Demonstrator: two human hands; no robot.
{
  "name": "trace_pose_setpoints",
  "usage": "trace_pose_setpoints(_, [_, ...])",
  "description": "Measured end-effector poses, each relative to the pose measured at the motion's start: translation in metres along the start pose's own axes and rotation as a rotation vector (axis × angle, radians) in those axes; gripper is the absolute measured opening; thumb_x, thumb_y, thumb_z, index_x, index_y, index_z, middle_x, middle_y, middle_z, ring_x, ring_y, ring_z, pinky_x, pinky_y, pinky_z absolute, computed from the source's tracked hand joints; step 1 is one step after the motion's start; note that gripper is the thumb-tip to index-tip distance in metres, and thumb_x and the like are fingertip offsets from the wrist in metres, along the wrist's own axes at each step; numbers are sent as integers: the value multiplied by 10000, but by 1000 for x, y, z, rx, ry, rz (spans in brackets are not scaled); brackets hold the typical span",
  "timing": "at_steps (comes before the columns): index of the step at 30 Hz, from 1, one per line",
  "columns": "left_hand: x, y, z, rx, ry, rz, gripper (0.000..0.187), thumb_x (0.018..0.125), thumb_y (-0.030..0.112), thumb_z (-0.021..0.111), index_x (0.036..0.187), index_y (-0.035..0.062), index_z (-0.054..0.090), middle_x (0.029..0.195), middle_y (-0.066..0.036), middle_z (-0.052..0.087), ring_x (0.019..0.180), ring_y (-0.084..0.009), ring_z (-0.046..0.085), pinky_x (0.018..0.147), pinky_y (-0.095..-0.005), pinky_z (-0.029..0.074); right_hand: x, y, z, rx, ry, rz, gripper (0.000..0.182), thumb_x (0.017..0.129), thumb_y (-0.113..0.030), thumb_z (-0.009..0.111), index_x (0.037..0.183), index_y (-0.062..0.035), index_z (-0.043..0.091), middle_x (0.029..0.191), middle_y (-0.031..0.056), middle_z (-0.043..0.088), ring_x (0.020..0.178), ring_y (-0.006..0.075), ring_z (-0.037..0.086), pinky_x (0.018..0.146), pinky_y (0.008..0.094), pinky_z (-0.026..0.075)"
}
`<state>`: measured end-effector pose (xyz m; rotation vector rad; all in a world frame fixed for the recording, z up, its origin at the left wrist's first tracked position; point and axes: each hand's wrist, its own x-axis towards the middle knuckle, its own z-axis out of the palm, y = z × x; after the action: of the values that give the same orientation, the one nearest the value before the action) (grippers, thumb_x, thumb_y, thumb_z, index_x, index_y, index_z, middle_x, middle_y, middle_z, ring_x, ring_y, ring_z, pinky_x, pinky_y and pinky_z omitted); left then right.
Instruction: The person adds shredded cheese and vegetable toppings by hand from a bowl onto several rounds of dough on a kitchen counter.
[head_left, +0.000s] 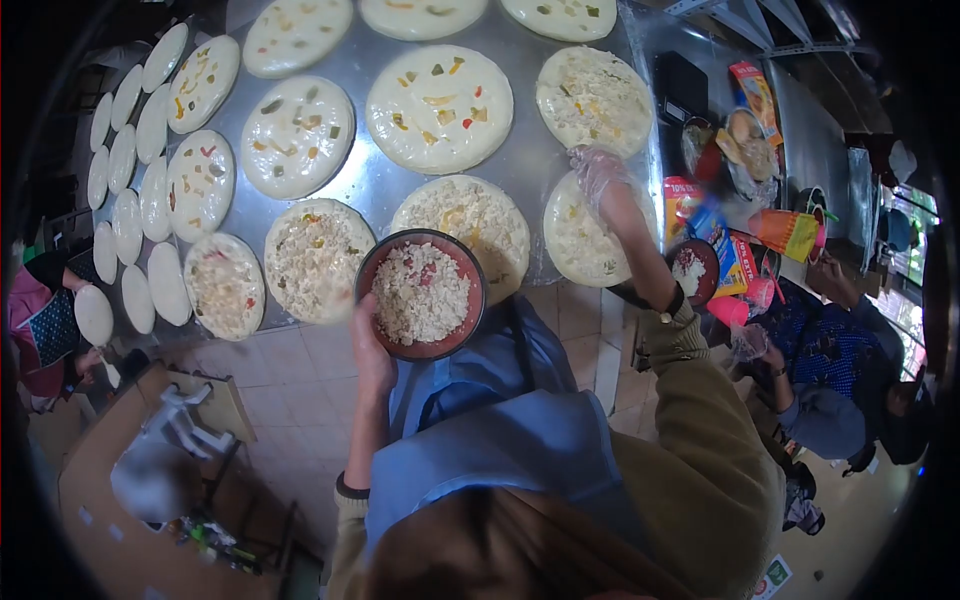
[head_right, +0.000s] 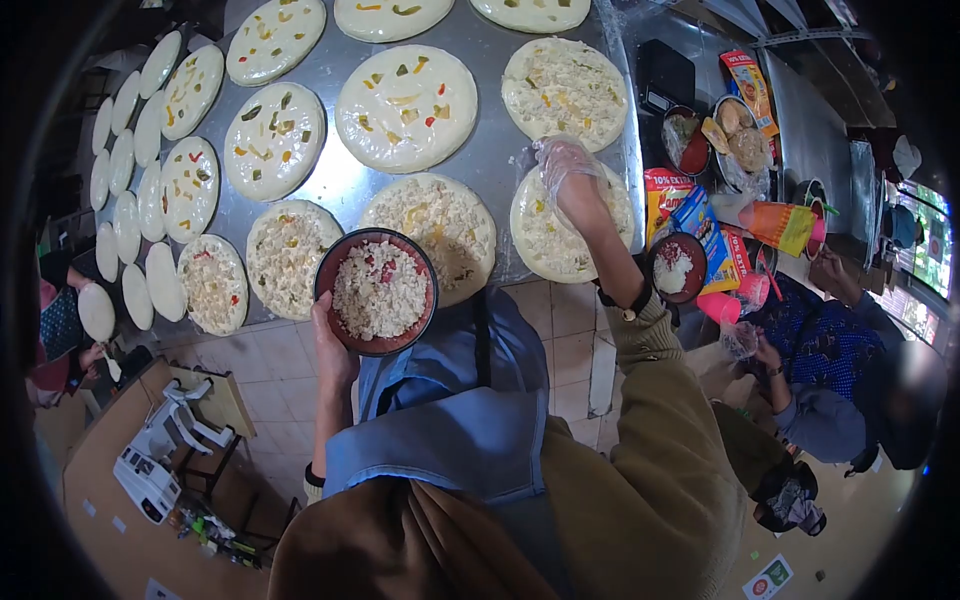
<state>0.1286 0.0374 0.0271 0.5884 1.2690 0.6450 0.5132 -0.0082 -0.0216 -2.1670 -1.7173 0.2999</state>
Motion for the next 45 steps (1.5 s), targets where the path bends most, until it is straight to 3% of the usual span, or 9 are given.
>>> trace_pose_setpoints(3, [-2,4,2,-45,14,-10,487,893,327,451,1217,-37,438,1213,-110,492,1128,-184,452,990,-319,313,-1,0,13,38,-40,63,175,840,-55,526,998,3,574,956,142,599,882,286,558,806,350,431])
trace_pose_setpoints(5, [-7,9,7,-18,47,-12,484,896,330,445,1217,-33,439,1212,-108,495,1126,-180,455,990,-316,315,-2,-12,17,505,8,191,178,843,-74,527,999,-1,573,970,152,592,905,299,549,821,363,422])
trace_pose_setpoints(9, [-11,18,15,5,40,-13,464,926,361,387,1225,7,413,1219,-98,490,1117,-201,472,984,-325,339,4,-28,28,17,136,-140,229,820,-34,434,999,20,566,964,195,590,930,316,565,856,392,426])
trace_pose_setpoints(16, [2,12,-3,22,-28,52,487,909,369,415,1233,5,423,1229,-99,491,1116,-184,474,986,-314,331,13,-19,46,18,-8,-59,221,784,4,449,958,17,585,961,213,591,922,352,562,832,398,441])
trace_pose_setpoints(21, [7,21,-16,70,-119,129,454,915,352,411,1207,8,462,1196,-83,518,1104,-166,479,977,-300,333,29,-51,7,599,-159,399,152,768,-94,655,887,-5,622,763,40,622,725,91,570,663,218,462])
trace_pose_setpoints(24, [3,37,-22,32,-165,162,438,917,338,413,1196,5,472,1175,-82,530,1094,-158,485,970,-297,339,32,-145,-57,715,-191,427,179,814,-147,603,950,-36,638,793,8,610,697,99,543,646,242,445])
trace_pose_setpoints(34, [-12,81,-61,129,-320,221,440,913,321,409,1191,-15,466,1170,-89,514,1077,-148,473,956,-288,336,-18,-324,3,271,-196,-408,279,831,-146,565,1078,-21,532,985,172,582,923,304,559,782,375,455])
trace_pose_setpoints(41, [-10,86,-97,134,-345,240,428,917,294,394,1199,-23,452,1186,-96,498,1093,-151,454,962,-282,321,2,-366,-19,455,-316,-89,238,836,-118,512,1040,3,529,979,200,561,932,344,544,779,414,441])
trace_pose_setpoints(45, [-8,87,-110,155,-394,250,439,917,274,385,1218,-43,429,1163,-119,509,1085,-170,453,954,-282,325,-6,-370,-4,373,-277,-245,283,844,-141,530,1104,-30,543,1047,188,573,971,332,553,831,393,445])
